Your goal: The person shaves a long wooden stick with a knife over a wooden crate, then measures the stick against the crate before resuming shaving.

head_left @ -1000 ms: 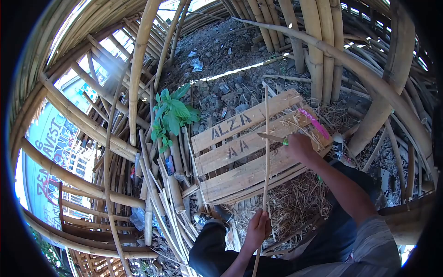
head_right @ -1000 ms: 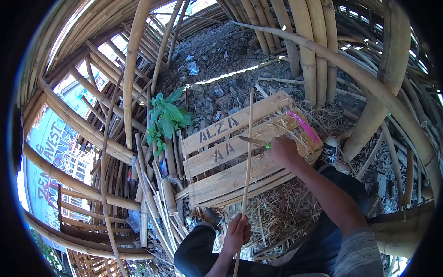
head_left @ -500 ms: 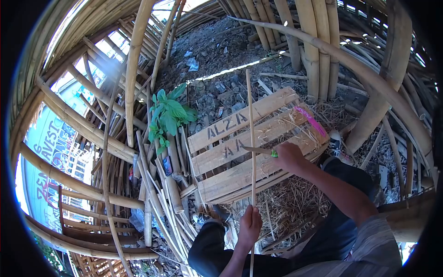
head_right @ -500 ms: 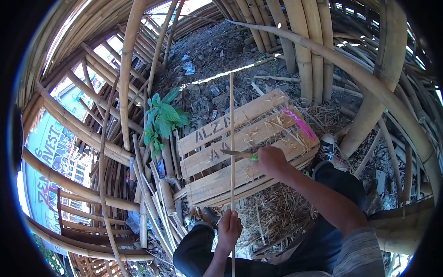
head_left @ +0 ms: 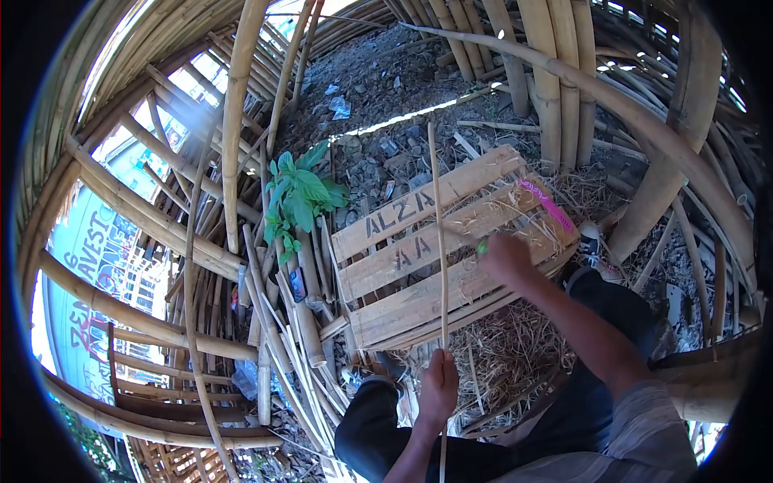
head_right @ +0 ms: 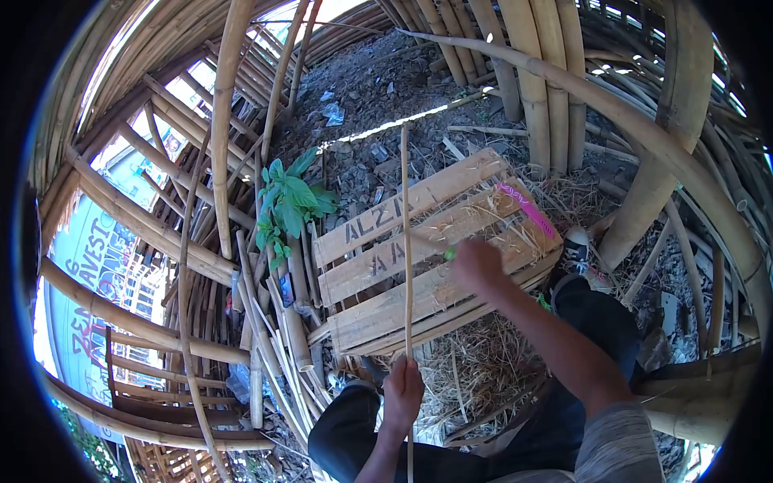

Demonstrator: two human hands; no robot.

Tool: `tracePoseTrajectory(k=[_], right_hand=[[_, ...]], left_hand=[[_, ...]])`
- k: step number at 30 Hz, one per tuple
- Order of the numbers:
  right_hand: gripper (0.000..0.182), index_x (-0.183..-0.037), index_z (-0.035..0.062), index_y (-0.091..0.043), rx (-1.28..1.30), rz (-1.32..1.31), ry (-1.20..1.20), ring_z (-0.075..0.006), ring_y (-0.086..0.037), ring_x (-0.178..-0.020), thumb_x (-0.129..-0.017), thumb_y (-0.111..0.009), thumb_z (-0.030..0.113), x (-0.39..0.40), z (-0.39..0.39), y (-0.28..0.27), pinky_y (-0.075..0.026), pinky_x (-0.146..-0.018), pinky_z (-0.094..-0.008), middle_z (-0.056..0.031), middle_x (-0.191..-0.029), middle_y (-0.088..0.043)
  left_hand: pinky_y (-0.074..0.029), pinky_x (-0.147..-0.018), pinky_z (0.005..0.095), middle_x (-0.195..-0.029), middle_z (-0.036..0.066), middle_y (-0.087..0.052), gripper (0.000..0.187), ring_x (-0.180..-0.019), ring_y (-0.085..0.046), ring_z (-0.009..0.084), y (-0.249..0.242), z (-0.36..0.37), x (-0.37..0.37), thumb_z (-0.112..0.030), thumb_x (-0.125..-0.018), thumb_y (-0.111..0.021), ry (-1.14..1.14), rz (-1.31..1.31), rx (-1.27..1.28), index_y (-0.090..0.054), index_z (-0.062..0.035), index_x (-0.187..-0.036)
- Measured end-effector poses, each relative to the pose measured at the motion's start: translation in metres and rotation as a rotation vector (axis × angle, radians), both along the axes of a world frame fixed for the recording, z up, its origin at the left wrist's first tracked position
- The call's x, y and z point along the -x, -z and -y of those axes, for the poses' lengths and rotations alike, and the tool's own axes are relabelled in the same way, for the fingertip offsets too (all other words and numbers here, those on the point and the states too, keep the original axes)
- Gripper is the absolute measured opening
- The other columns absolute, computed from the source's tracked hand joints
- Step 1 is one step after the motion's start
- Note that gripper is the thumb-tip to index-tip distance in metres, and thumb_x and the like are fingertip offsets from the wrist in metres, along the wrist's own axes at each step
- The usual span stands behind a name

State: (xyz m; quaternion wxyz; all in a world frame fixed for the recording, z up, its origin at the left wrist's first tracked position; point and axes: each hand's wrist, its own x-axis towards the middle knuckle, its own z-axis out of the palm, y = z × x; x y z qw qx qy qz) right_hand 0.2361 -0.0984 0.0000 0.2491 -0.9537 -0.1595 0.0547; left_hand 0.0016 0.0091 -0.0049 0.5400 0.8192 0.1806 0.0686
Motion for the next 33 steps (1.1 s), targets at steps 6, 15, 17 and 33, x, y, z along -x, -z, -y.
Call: tracePoseTrajectory(k=[6, 15, 17, 33], right_hand=[[0.031, -0.068, 0.0040, -0.061, 0.015, 0.372, 0.105, -0.0200, -0.058, -0.051, -0.081, -0.057, 0.031, -0.064, 0.054, 0.022, -0.044, -0.045, -0.0342, -0.0081, -0.054, -0.055], [0.030, -0.070, 0.0065, -0.057, -0.979, -0.517, -0.179, -0.0033, -0.031, -0.036, -0.078, -0.067, 0.033, 0.017, 0.007, -0.025, -0.020, -0.035, -0.0217, 0.0069, -0.047, -0.038], [0.025, -0.072, 0.0060, -0.058, -1.008, -0.469, -0.118, -0.0029, -0.033, -0.038, -0.072, -0.073, 0.026, 0.017, 0.004, -0.028, -0.023, -0.036, -0.0215, 0.0063, -0.048, -0.040], [0.024, -0.067, 0.0014, -0.060, -0.877, -0.349, -0.082, -0.0061, -0.037, -0.047, -0.075, -0.067, 0.023, 0.011, 0.012, -0.026, -0.030, -0.045, -0.0272, 0.0026, -0.049, -0.044]], left_hand=[[-0.023, -0.039, 0.0216, -0.051, -0.004, -0.034, 0.022, -0.044, -0.030, 0.0026, -0.014, 0.020, 0.009, -0.015, -0.095, -0.039, 0.103, 0.005, 0.203, -0.039, -0.0050, -0.076], [-0.020, -0.037, 0.0210, -0.053, -0.004, -0.032, 0.022, -0.042, -0.026, 0.0031, -0.003, 0.018, -0.002, -0.018, -0.096, -0.037, 0.030, 0.017, 0.306, -0.041, -0.0071, -0.078], [-0.020, -0.036, 0.0205, -0.052, -0.003, -0.032, 0.022, -0.040, -0.026, 0.0042, -0.017, 0.015, -0.004, -0.021, -0.097, -0.035, 0.037, -0.145, 0.714, -0.041, -0.0081, -0.079], [-0.029, -0.042, 0.0221, -0.054, -0.002, -0.033, 0.026, -0.045, -0.031, 0.0072, -0.002, 0.006, -0.012, -0.028, -0.096, -0.033, 0.194, -0.188, 1.052, -0.045, -0.0068, -0.088]])
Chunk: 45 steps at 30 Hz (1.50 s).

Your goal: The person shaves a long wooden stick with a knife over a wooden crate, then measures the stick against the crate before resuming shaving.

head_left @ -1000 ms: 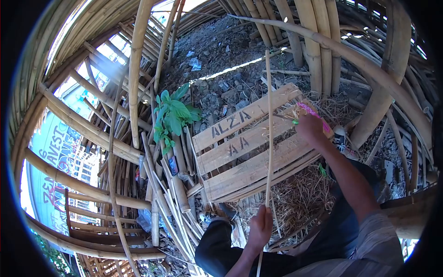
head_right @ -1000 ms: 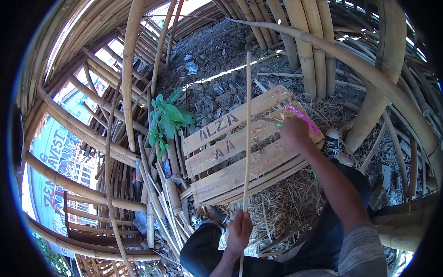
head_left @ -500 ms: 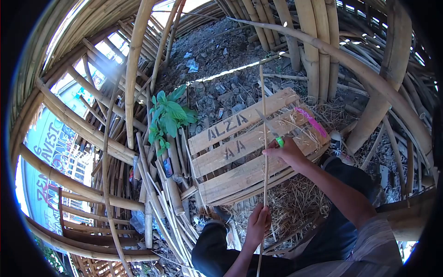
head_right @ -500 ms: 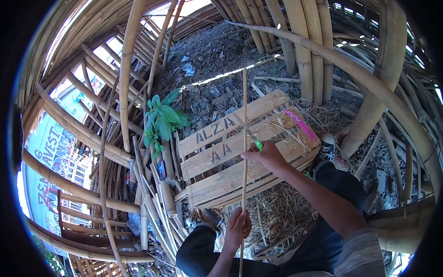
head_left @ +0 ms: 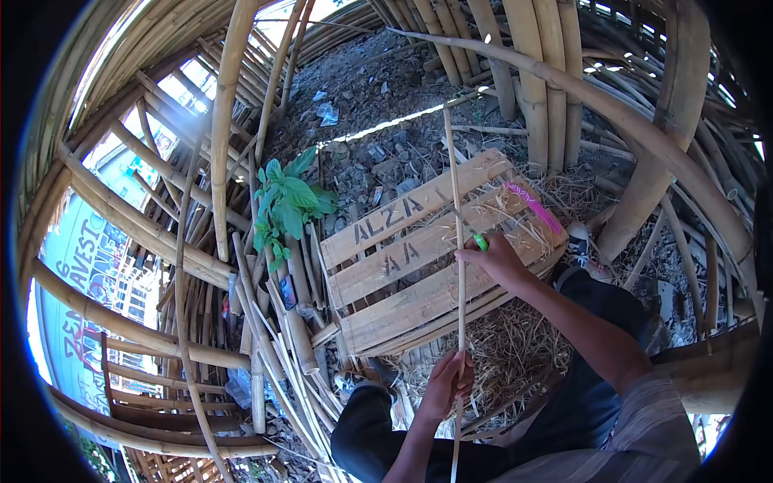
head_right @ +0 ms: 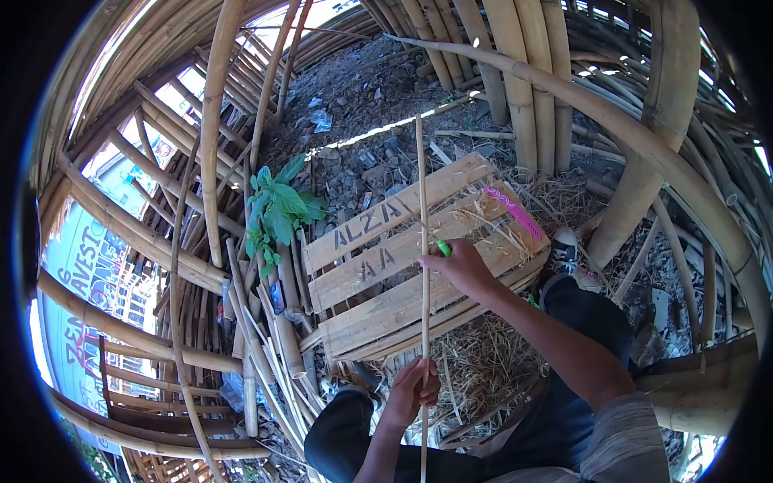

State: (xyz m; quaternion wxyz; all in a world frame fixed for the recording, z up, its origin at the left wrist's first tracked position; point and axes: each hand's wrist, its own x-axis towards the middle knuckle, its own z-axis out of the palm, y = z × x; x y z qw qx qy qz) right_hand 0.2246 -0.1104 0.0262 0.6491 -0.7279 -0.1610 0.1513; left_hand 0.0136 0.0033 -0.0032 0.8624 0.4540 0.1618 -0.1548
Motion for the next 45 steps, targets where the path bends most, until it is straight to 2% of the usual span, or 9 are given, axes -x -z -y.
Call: tracePoseTrajectory(k=[8, 13, 25, 29, 31, 34, 37, 41, 45], right_hand=[[0.021, -0.072, 0.0021, -0.062, -0.168, -0.111, 0.050, -0.0048, -0.038, -0.045, -0.079, -0.065, 0.022, -0.006, 0.004, -0.005, -0.028, -0.043, -0.0239, 0.0035, -0.054, -0.048], [0.016, -0.078, 0.0043, -0.058, -0.273, -0.256, 0.027, -0.0006, -0.029, -0.038, -0.080, -0.065, 0.019, -0.009, 0.006, -0.004, -0.019, -0.035, -0.0192, 0.0077, -0.052, -0.040], [0.037, -0.077, 0.0000, -0.063, 0.075, 0.079, -0.210, -0.0154, -0.047, -0.050, -0.076, -0.063, 0.037, 0.064, -0.038, 0.053, -0.037, -0.050, -0.0317, -0.0024, -0.053, -0.050], [0.035, -0.077, 0.0008, -0.064, 0.069, -0.055, -0.227, -0.0142, -0.046, -0.046, -0.077, -0.061, 0.035, 0.056, -0.036, 0.051, -0.037, -0.048, -0.0316, -0.0016, -0.052, -0.049], [0.029, -0.079, 0.0033, -0.064, -0.084, -0.317, -0.232, -0.0091, -0.041, -0.041, -0.079, -0.059, 0.032, 0.041, -0.031, 0.051, -0.033, -0.041, -0.0281, 0.0024, -0.050, -0.044], [0.023, -0.083, 0.0051, -0.063, -0.262, -0.481, -0.090, -0.0032, -0.031, -0.038, -0.082, -0.057, 0.028, 0.023, -0.022, 0.038, -0.024, -0.036, -0.0229, 0.0080, -0.048, -0.036], [0.021, -0.086, 0.0052, -0.062, -0.372, -0.448, 0.112, -0.0012, -0.026, -0.037, -0.084, -0.056, 0.025, 0.003, -0.012, 0.026, -0.019, -0.035, -0.0194, 0.0108, -0.048, -0.030], [0.021, -0.085, 0.0060, -0.062, -0.518, -0.448, 0.178, -0.0016, -0.023, -0.036, -0.085, -0.056, 0.026, -0.022, 0.003, 0.023, -0.018, -0.035, -0.0201, 0.0106, -0.048, -0.029], [0.019, -0.085, 0.0065, -0.062, -0.484, -0.435, 0.171, -0.0014, -0.023, -0.037, -0.085, -0.057, 0.025, -0.017, 0.003, 0.020, -0.018, -0.035, -0.0201, 0.0107, -0.048, -0.028]], left_hand=[[-0.031, -0.043, 0.0236, -0.057, -0.001, -0.036, 0.028, -0.047, -0.035, 0.0093, -0.005, 0.002, 0.002, -0.032, -0.095, -0.034, 0.102, -0.052, 0.079, -0.046, -0.0067, -0.091], [-0.033, -0.047, 0.0248, -0.061, 0.001, -0.038, 0.028, -0.051, -0.038, 0.0110, -0.007, 0.002, 0.003, -0.033, -0.095, -0.036, 0.131, -0.051, 0.072, -0.046, -0.0070, -0.089], [-0.030, -0.041, 0.0213, -0.059, -0.001, -0.035, 0.024, -0.047, -0.034, 0.0090, 0.002, -0.021, -0.002, -0.030, -0.095, -0.038, -0.159, -0.005, 0.075, -0.046, -0.0081, -0.089], [-0.029, -0.041, 0.0216, -0.059, -0.001, -0.036, 0.024, -0.047, -0.034, 0.0093, -0.001, -0.016, -0.002, -0.031, -0.094, -0.038, -0.157, -0.030, 0.087, -0.047, -0.0090, -0.092], [-0.030, -0.042, 0.0236, -0.060, 0.000, -0.037, 0.026, -0.048, -0.036, 0.0103, -0.001, -0.013, -0.001, -0.034, -0.094, -0.038, -0.075, -0.056, 0.144, -0.047, -0.0097, -0.095], [-0.031, -0.044, 0.0256, -0.061, 0.001, -0.038, 0.027, -0.049, -0.037, 0.0113, -0.009, -0.003, 0.001, -0.035, -0.094, -0.038, -0.021, -0.094, 0.136, -0.046, -0.0099, -0.099], [-0.032, -0.044, 0.0263, -0.061, 0.001, -0.037, 0.026, -0.049, -0.037, 0.0117, -0.011, 0.002, 0.003, -0.033, -0.094, -0.037, 0.029, -0.094, 0.092, -0.046, -0.0101, -0.101], [-0.026, -0.040, 0.0203, -0.063, -0.001, -0.038, 0.023, -0.047, -0.033, 0.0067, -0.010, 0.002, 0.005, -0.028, -0.096, -0.033, 0.068, -0.128, 0.007, -0.045, -0.0078, -0.101], [-0.020, -0.039, 0.0179, -0.060, -0.004, -0.035, 0.021, -0.044, -0.027, 0.0032, -0.005, -0.003, 0.008, -0.024, -0.096, -0.034, 0.037, -0.073, 0.001, -0.047, -0.0068, -0.098]])
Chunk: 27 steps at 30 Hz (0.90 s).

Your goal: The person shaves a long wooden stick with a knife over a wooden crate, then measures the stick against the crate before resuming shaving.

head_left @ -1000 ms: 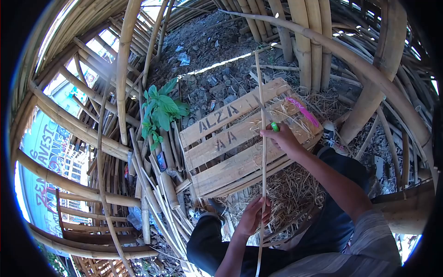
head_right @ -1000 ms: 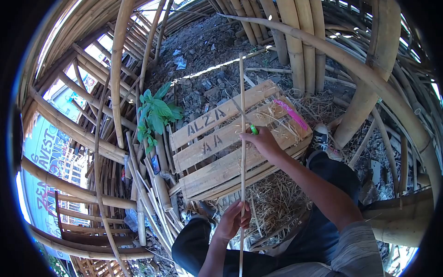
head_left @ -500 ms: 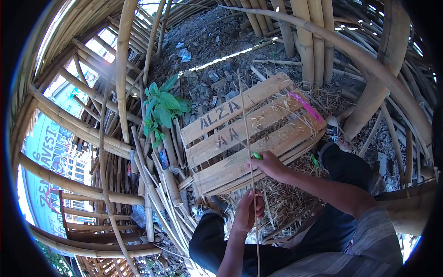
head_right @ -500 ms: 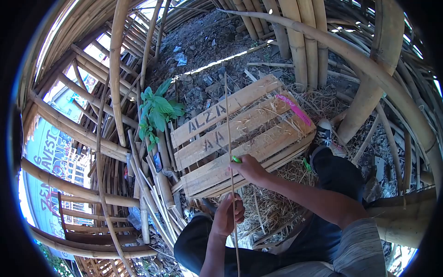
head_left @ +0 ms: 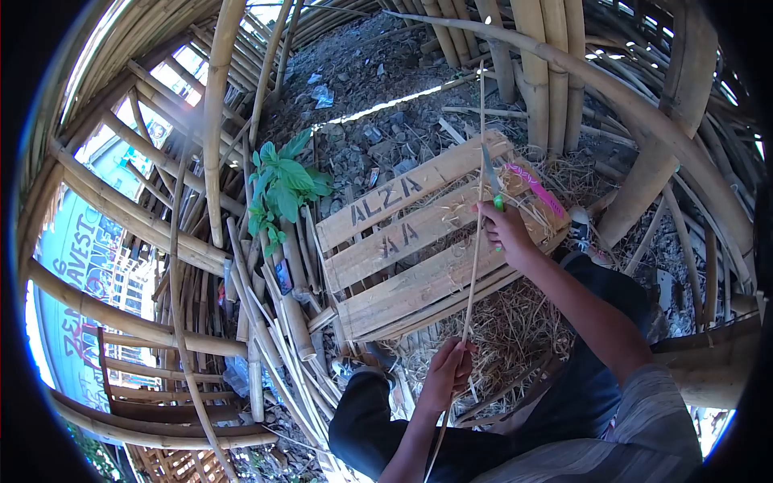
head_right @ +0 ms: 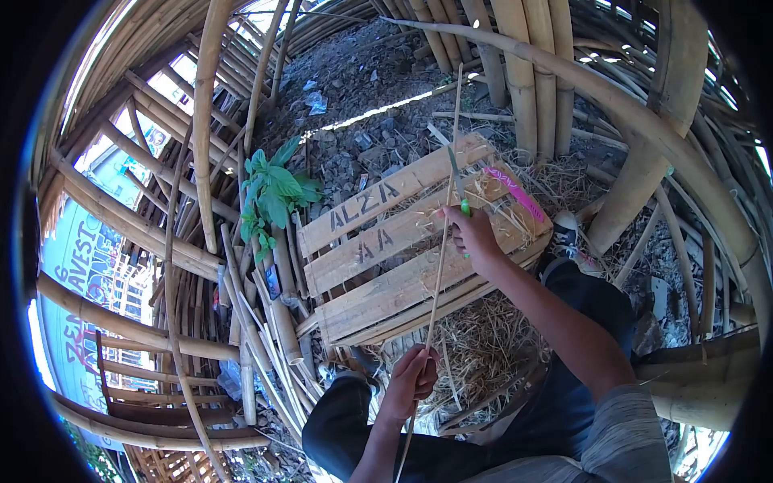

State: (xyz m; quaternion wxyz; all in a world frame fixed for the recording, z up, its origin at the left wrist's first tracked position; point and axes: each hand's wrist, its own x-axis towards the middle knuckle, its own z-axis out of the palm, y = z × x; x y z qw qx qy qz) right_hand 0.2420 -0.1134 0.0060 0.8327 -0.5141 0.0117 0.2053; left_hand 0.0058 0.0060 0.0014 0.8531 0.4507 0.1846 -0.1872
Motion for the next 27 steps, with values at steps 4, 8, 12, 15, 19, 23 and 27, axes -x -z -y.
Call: tracePoseTrajectory(k=[4, 8, 12, 15, 19, 23, 27], right_hand=[[0.019, -0.084, 0.0065, -0.061, 0.021, 0.017, -0.072, -0.0013, -0.024, -0.037, -0.083, -0.061, 0.025, 0.002, -0.004, 0.000, -0.018, -0.035, -0.0199, 0.0109, -0.049, -0.029], [0.020, -0.082, 0.0054, -0.061, 0.037, 0.057, -0.078, -0.0011, -0.026, -0.038, -0.082, -0.063, 0.025, -0.001, -0.004, -0.008, -0.020, -0.035, -0.0197, 0.0104, -0.049, -0.030], [0.020, -0.078, 0.0042, -0.060, 0.168, 0.141, -0.189, -0.0034, -0.033, -0.039, -0.082, -0.063, 0.024, 0.001, -0.010, -0.016, -0.026, -0.036, -0.0218, 0.0069, -0.051, -0.038], [0.019, -0.078, 0.0035, -0.060, 0.468, 0.466, -0.187, -0.0076, -0.039, -0.043, -0.081, -0.064, 0.022, -0.005, -0.013, -0.009, -0.032, -0.040, -0.0249, 0.0034, -0.054, -0.043], [0.025, -0.103, 0.0047, -0.057, 0.870, 1.060, 0.105, -0.0188, -0.054, -0.056, -0.079, -0.061, 0.010, 0.007, -0.007, -0.038, -0.044, -0.048, -0.0321, -0.0065, -0.074, -0.055], [0.037, -0.112, 0.0076, -0.053, 0.970, 1.229, 0.018, -0.0250, -0.058, -0.084, -0.076, -0.059, 0.003, 0.013, 0.002, -0.062, -0.049, -0.070, -0.0396, -0.0126, -0.107, -0.051], [0.042, -0.111, 0.0071, -0.053, 1.120, 1.584, 0.143, -0.0256, -0.042, -0.117, -0.071, -0.059, -0.002, 0.012, 0.004, -0.053, -0.030, -0.100, -0.0494, -0.0123, -0.124, -0.040]], left_hand=[[-0.017, -0.036, 0.0179, -0.057, -0.006, -0.030, 0.020, -0.042, -0.022, 0.0016, -0.003, 0.001, 0.001, -0.022, -0.097, -0.034, -0.036, 0.087, -0.212, -0.048, -0.0081, -0.095], [-0.017, -0.037, 0.0185, -0.056, -0.006, -0.030, 0.017, -0.042, -0.022, 0.0015, -0.009, 0.001, 0.004, -0.020, -0.097, -0.036, 0.002, 0.123, -0.401, -0.048, -0.0078, -0.097], [-0.019, -0.039, 0.0182, -0.057, -0.007, -0.031, 0.014, -0.044, -0.025, 0.0009, -0.016, -0.023, 0.015, -0.018, -0.096, -0.038, 0.024, 0.070, -0.360, -0.047, -0.0074, -0.100], [-0.027, -0.041, 0.0224, -0.057, -0.004, -0.037, 0.015, -0.046, -0.033, 0.0029, -0.015, -0.057, 0.026, -0.016, -0.093, -0.044, -0.066, 0.197, -0.749, -0.052, -0.0036, -0.093], [-0.040, -0.049, 0.0380, -0.060, 0.018, -0.054, 0.009, -0.055, -0.057, 0.0315, -0.073, -0.088, 0.036, -0.007, -0.088, -0.048, -0.028, 0.364, -1.559, -0.053, -0.0012, -0.093], [-0.041, -0.050, 0.0426, -0.064, 0.021, -0.057, 0.007, -0.061, -0.057, 0.0394, -0.099, -0.146, 0.060, -0.004, -0.085, -0.050, 0.095, 0.320, -1.761, -0.053, -0.0013, -0.091], [-0.041, -0.050, 0.0417, -0.064, 0.020, -0.057, 0.008, -0.058, -0.058, 0.0367, -0.122, -0.169, 0.073, -0.004, -0.085, -0.050, 0.170, 0.361, -1.766, -0.054, -0.0009, -0.091]])
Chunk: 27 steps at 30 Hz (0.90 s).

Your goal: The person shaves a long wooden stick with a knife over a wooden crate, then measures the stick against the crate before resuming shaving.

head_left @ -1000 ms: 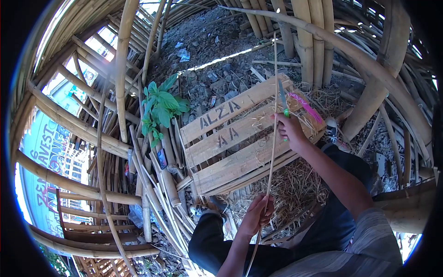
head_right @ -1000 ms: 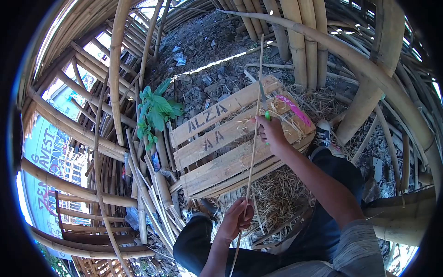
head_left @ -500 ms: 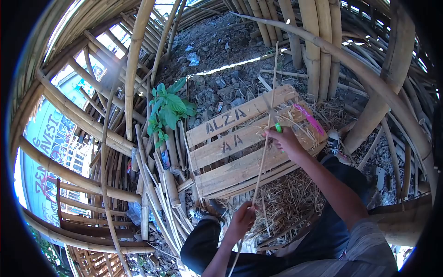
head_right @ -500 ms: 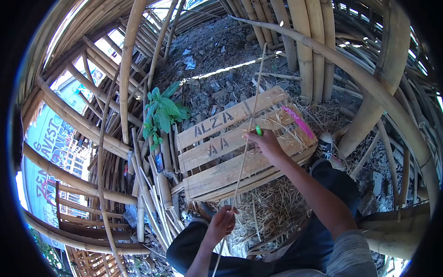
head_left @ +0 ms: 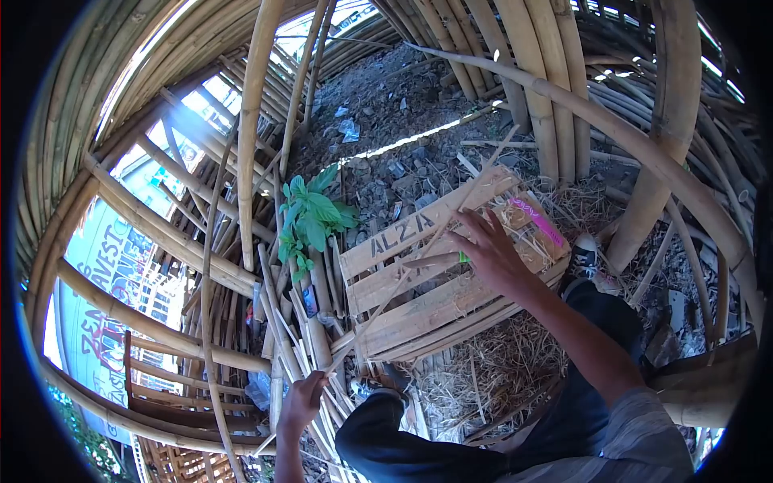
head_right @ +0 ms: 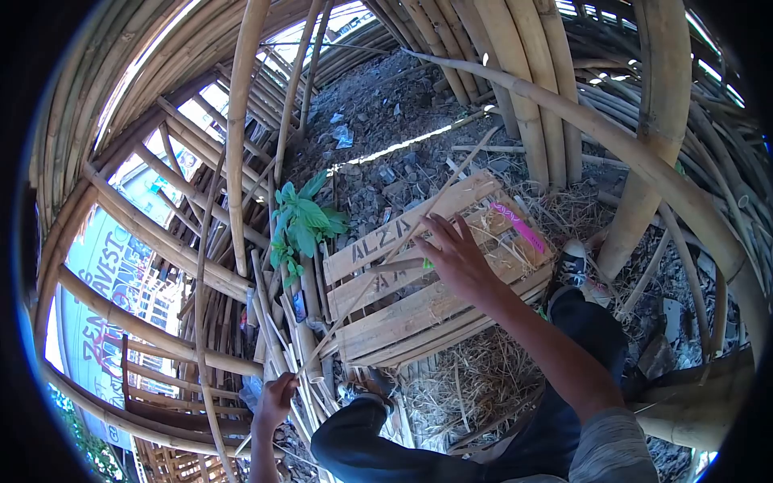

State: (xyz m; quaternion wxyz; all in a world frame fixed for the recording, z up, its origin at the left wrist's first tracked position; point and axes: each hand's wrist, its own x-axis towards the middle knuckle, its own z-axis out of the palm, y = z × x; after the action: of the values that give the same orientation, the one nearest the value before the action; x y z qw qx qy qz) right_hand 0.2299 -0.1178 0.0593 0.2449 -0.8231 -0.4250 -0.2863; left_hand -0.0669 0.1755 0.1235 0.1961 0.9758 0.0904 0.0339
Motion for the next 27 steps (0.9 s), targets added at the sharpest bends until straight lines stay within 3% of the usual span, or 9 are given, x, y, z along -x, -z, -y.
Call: tracePoseTrajectory(k=[1, 8, 10, 15, 19, 21, 22, 24, 27], right_hand=[[0.040, -0.109, 0.0065, -0.053, 0.037, -0.043, 0.008, -0.0244, -0.036, -0.122, -0.070, -0.059, -0.002, 0.001, 0.000, 0.001, -0.022, -0.105, -0.0504, -0.0121, -0.123, -0.041], [0.023, -0.092, 0.0059, -0.051, -0.033, 0.012, -0.068, -0.0271, -0.049, -0.111, -0.072, -0.058, -0.001, -0.006, 0.007, -0.005, -0.029, -0.102, -0.0492, -0.0099, -0.106, -0.054], [0.022, -0.094, 0.0050, -0.051, 0.033, -0.151, -0.147, -0.0290, -0.059, -0.093, -0.073, -0.057, -0.001, -0.009, 0.008, 0.000, -0.042, -0.090, -0.0435, -0.0106, -0.090, -0.061], [0.019, -0.093, 0.0022, -0.052, -0.065, -0.587, -0.382, -0.0305, -0.062, -0.077, -0.075, -0.059, 0.002, -0.002, 0.003, 0.006, -0.050, -0.072, -0.0374, -0.0142, -0.081, -0.062], [0.014, -0.086, 0.0003, -0.058, -0.159, -0.644, -0.496, -0.0308, -0.062, -0.075, -0.078, -0.063, 0.011, 0.008, -0.008, 0.008, -0.048, -0.068, -0.0370, -0.0156, -0.080, -0.063], [0.015, -0.086, -0.0004, -0.060, -0.145, -0.663, -0.468, -0.0290, -0.062, -0.075, -0.078, -0.063, 0.012, 0.013, -0.012, 0.009, -0.047, -0.068, -0.0359, -0.0155, -0.080, -0.063], [0.016, -0.087, -0.0011, -0.061, -0.131, -0.689, -0.430, -0.0273, -0.062, -0.075, -0.079, -0.064, 0.012, 0.016, -0.013, 0.011, -0.046, -0.068, -0.0347, -0.0155, -0.080, -0.063], [0.016, -0.087, -0.0008, -0.063, -0.161, -0.684, -0.421, -0.0245, -0.060, -0.070, -0.079, -0.064, 0.013, 0.024, -0.021, 0.019, -0.045, -0.066, -0.0346, -0.0146, -0.078, -0.063], [0.018, -0.090, -0.0023, -0.062, -0.319, -0.957, -0.432, -0.0137, -0.055, -0.063, -0.082, -0.061, 0.014, 0.044, -0.028, 0.025, -0.043, -0.059, -0.0287, -0.0092, -0.073, -0.062]], left_hand=[[-0.041, -0.050, 0.0417, -0.064, 0.020, -0.057, 0.008, -0.058, -0.058, 0.0367, -0.003, -0.006, 0.002, -0.004, -0.085, -0.050, 0.002, 0.004, -0.002, -0.054, -0.0009, -0.091], [-0.036, -0.044, 0.0380, -0.051, 0.014, -0.049, 0.008, -0.046, -0.053, 0.0320, -0.011, -0.039, 0.013, -0.011, -0.083, -0.056, 0.044, 0.038, -0.068, -0.057, -0.0034, -0.082], [-0.036, -0.044, 0.0377, -0.050, 0.013, -0.049, 0.009, -0.045, -0.053, 0.0310, -0.018, -0.048, 0.016, -0.012, -0.082, -0.059, 0.020, -0.067, -0.137, -0.059, -0.0038, -0.078], [-0.037, -0.043, 0.0389, -0.051, 0.012, -0.052, 0.013, -0.044, -0.052, 0.0295, -0.027, -0.078, 0.011, -0.014, -0.081, -0.060, 0.026, 0.146, -0.302, -0.059, -0.0043, -0.073], [-0.041, -0.061, 0.0388, -0.071, 0.014, -0.055, 0.010, -0.069, -0.056, 0.0298, -0.053, -0.076, -0.015, -0.013, -0.082, -0.057, -0.094, 0.239, -0.571, -0.058, -0.0036, -0.079], [-0.040, -0.074, 0.0366, -0.086, 0.013, -0.053, 0.011, -0.081, -0.053, 0.0263, -0.057, -0.040, -0.037, -0.012, -0.082, -0.055, -0.259, 0.731, -0.880, -0.053, -0.0028, -0.088], [-0.040, -0.074, 0.0366, -0.086, 0.013, -0.053, 0.011, -0.081, -0.053, 0.0263, -0.044, -0.034, -0.045, -0.012, -0.082, -0.055, -0.269, 0.742, -0.880, -0.053, -0.0028, -0.088], [-0.038, -0.080, 0.0323, -0.092, 0.010, -0.051, 0.014, -0.083, -0.050, 0.0201, -0.010, -0.023, -0.066, -0.011, -0.085, -0.052, -0.281, 1.159, -0.051, -0.050, -0.0025, -0.095], [-0.038, -0.082, 0.0284, -0.093, 0.005, -0.053, 0.014, -0.085, -0.051, 0.0147, 0.020, 0.045, -0.101, -0.014, -0.090, -0.049, -0.239, 0.744, 0.665, -0.051, -0.0024, -0.097]])
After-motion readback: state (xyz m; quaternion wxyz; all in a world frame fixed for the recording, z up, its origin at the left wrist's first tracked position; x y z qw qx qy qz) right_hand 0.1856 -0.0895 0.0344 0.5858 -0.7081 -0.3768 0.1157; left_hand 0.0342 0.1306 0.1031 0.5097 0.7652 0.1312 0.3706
